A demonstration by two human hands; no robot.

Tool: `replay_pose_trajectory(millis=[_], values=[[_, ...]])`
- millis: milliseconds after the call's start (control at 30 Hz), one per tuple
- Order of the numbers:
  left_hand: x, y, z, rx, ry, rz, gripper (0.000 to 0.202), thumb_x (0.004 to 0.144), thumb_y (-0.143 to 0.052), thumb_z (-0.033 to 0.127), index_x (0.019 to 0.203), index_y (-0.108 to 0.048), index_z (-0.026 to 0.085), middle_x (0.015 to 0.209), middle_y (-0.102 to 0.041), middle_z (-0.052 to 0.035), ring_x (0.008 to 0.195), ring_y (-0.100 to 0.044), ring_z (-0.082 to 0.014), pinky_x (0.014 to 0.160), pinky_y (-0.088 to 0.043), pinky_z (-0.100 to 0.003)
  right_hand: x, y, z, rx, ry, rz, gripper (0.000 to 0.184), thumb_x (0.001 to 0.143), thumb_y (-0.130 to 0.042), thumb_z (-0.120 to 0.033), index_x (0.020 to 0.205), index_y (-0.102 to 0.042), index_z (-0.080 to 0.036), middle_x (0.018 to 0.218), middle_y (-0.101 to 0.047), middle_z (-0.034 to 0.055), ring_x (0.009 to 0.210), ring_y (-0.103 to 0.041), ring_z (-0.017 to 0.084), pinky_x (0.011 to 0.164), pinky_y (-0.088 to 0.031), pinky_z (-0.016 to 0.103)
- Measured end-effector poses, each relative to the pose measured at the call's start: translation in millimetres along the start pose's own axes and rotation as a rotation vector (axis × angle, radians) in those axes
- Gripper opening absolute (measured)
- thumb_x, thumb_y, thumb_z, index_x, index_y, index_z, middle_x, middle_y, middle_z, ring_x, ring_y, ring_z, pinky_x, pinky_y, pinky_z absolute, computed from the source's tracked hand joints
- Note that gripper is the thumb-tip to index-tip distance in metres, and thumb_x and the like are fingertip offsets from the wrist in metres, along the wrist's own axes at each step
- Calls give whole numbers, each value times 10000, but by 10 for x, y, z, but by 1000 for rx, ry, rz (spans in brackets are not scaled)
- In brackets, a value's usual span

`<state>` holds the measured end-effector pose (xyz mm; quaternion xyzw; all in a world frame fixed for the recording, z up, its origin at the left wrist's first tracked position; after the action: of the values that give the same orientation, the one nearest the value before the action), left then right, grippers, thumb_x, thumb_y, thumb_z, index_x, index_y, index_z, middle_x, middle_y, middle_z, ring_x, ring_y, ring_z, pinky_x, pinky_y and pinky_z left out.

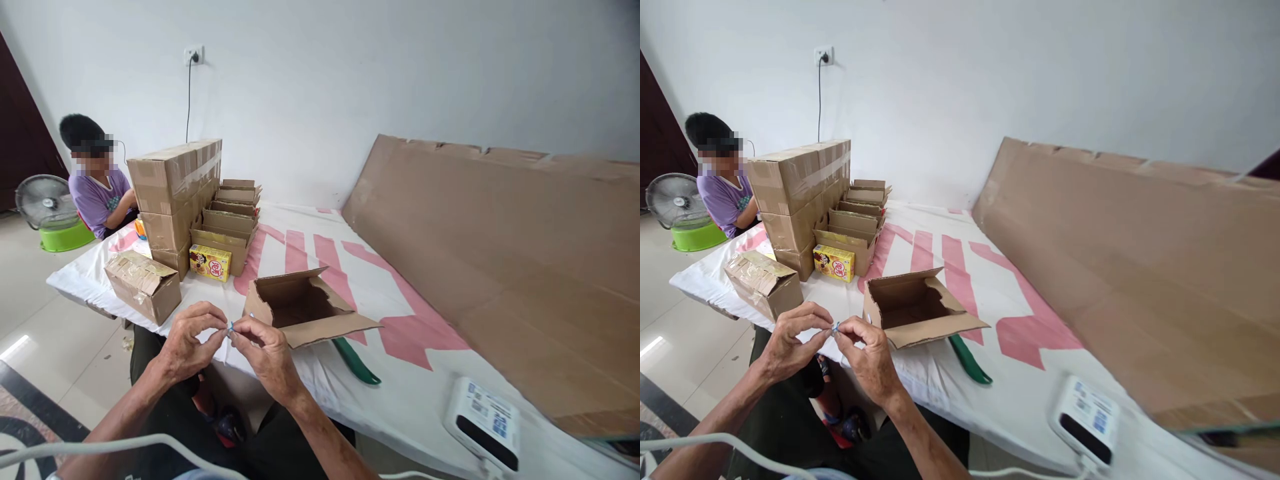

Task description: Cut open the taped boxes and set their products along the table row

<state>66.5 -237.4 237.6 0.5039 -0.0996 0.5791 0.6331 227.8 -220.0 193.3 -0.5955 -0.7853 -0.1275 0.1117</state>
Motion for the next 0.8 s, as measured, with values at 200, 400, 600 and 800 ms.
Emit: replay_pose_trajectory(millis=[200,400,600,800], values=[[-25,-1,-22,-72,55,-30,118,966,-685,164,874,-738,215,861,-750,-66,787,-725,-185,736,-583,-309,15,-27,-12,10,-6,-8,250,917,-712,-400,741,-714,-222,746,-671,11,716,-568,174,696,-475,287],[-47,29,-56,-114,77,-29,88,932,-723,147,898,-765,216,875,-758,-58,787,-731,-177,732,-578,-295,28,-36,-59,11,23,-20,247,925,-697,-403,755,-715,-225,752,-666,13,725,-580,175,706,-478,290],[-44,31,-56,-124,72,-34,149,948,-684,135,862,-771,220,841,-754,-51,760,-725,-175,715,-571,-293,23,-35,-103,-6,46,-25,240,920,-682,-371,728,-692,-228,748,-658,12,708,-572,171,699,-485,290],[-21,37,-37,-145,111,-60,169,958,-677,170,836,-775,234,837,-756,-56,749,-726,-185,713,-581,-311,23,-39,-102,-21,80,-17,187,891,-656,-313,726,-681,-228,764,-687,11,707,-593,167,695,-497,285]])
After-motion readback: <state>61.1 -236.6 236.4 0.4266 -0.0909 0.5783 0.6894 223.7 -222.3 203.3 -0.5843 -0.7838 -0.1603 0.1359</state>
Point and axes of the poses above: each hand's wrist, its own x-axis towards the middle knuckle, its own y-axis out of the back of the hand, z = x × y, the point moved 4 cm from there along x, towards the middle knuckle
